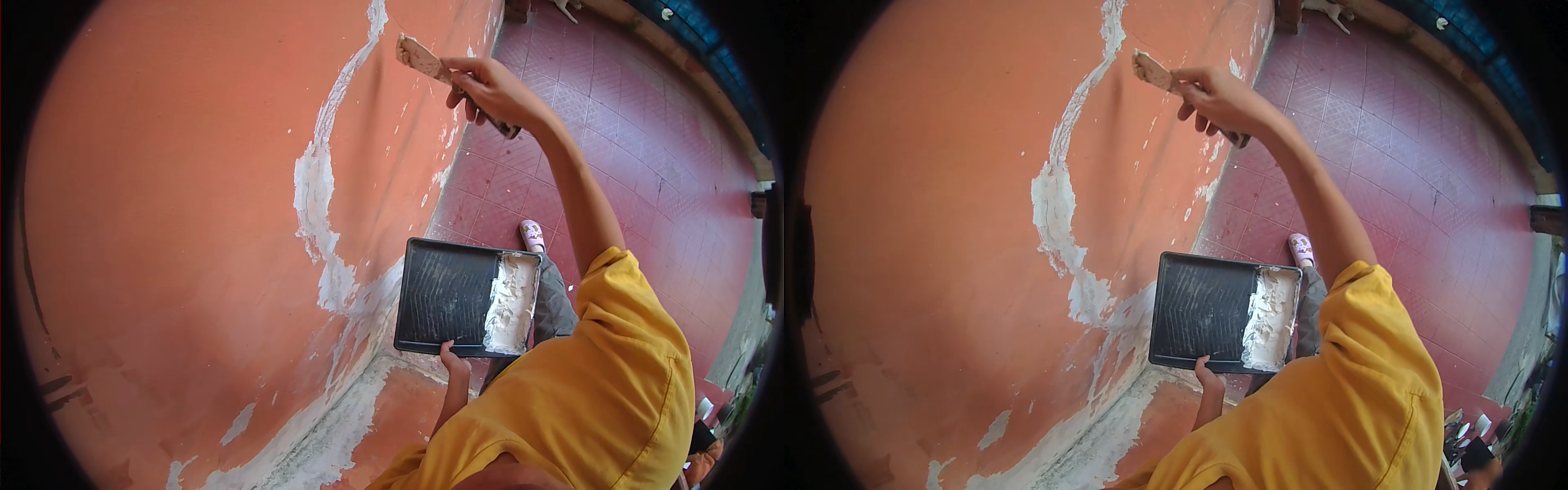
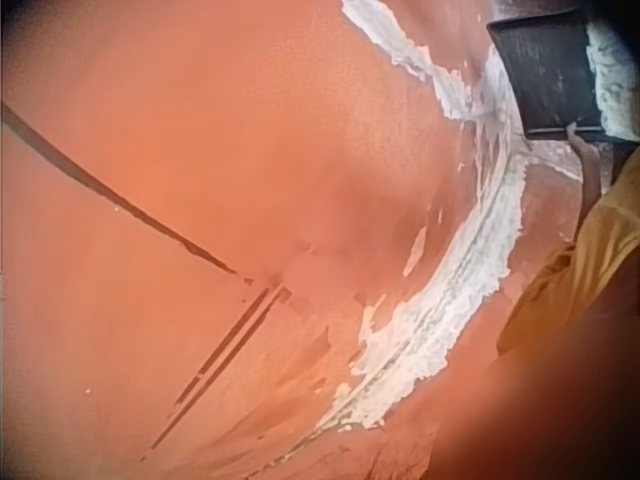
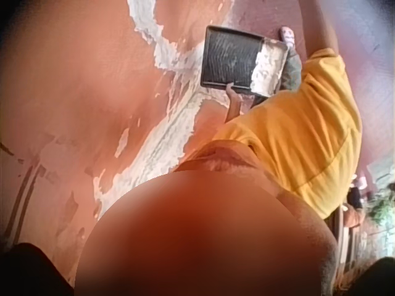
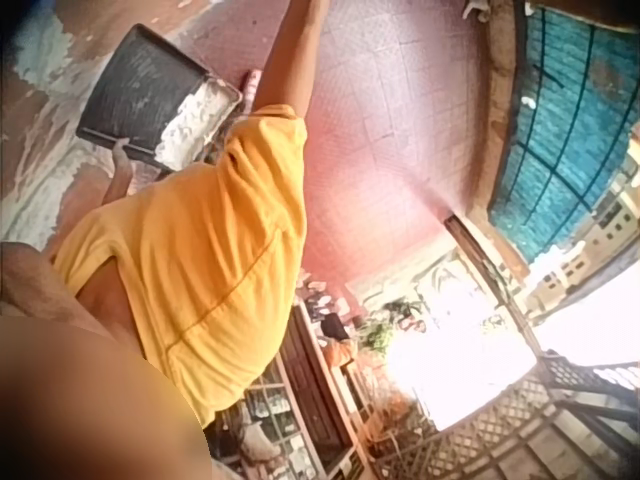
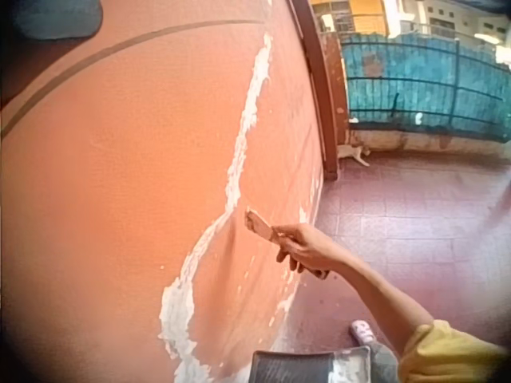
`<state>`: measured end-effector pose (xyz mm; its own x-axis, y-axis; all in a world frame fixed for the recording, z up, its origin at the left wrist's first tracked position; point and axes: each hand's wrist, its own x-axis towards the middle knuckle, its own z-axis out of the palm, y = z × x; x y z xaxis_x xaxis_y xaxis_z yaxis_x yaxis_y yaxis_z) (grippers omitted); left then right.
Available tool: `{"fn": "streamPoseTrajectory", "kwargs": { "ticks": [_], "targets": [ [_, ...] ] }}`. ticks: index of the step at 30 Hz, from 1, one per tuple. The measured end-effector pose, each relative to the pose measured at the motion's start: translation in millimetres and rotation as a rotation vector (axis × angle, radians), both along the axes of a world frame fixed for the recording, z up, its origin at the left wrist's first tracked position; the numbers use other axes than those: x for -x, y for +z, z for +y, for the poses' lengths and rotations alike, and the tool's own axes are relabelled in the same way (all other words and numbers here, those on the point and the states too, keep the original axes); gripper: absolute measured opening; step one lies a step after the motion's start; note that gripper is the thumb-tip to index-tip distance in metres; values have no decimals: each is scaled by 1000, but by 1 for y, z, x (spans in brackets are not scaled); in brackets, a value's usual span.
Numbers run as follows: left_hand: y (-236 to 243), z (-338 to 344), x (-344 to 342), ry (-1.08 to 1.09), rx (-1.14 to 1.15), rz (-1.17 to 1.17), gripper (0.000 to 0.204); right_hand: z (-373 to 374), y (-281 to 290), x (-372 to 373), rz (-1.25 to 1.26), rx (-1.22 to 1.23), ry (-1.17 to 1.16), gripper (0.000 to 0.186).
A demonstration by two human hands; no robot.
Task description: The person applies white plaster to a salmon-colored wall using a putty knife and a black tray. They repeatedly scoop plaster from the tray and spread it onto the wall surface in vertical strokes, focusing on filling cracks and smoothing the area.
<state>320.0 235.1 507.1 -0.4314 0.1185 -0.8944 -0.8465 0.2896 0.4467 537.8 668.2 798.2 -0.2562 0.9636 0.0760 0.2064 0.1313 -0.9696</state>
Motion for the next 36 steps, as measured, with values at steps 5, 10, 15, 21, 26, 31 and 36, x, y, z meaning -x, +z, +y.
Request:
{"fn": "streamPoseTrajectory", "kwargs": {
  "ticks": [5, 10, 15, 21, 26, 31, 36],
  "targets": [
    [4, 4, -4, 10, 22, -5, 40, 33, -4, -11, -340, -168, -30, 29],
    [0, 2, -4, 13, 2, 4, 41, 42, 6, -2, -410, -378, -76, 14],
    [-6, -1, 0, 12, -2, -23, 41, 38, 13, 4, -454, -378, -36, 11],
    [-7, 4, 0, -7, -30, -39, 41, 12, 19, 21, -558, -465, 50, 33],
    [-5, 15, -1, -48, -5, -35, 40, 8, 16, 9, -488, -478, 4, 33],
    [-2, 18, -1, -60, -4, -1, 38, 49, 15, -2, -566, -366, -94, 32],
    [-6, 17, 0, -50, -3, -21, 39, 35, 11, 10, -537, -440, -62, 32]
  ]
}}
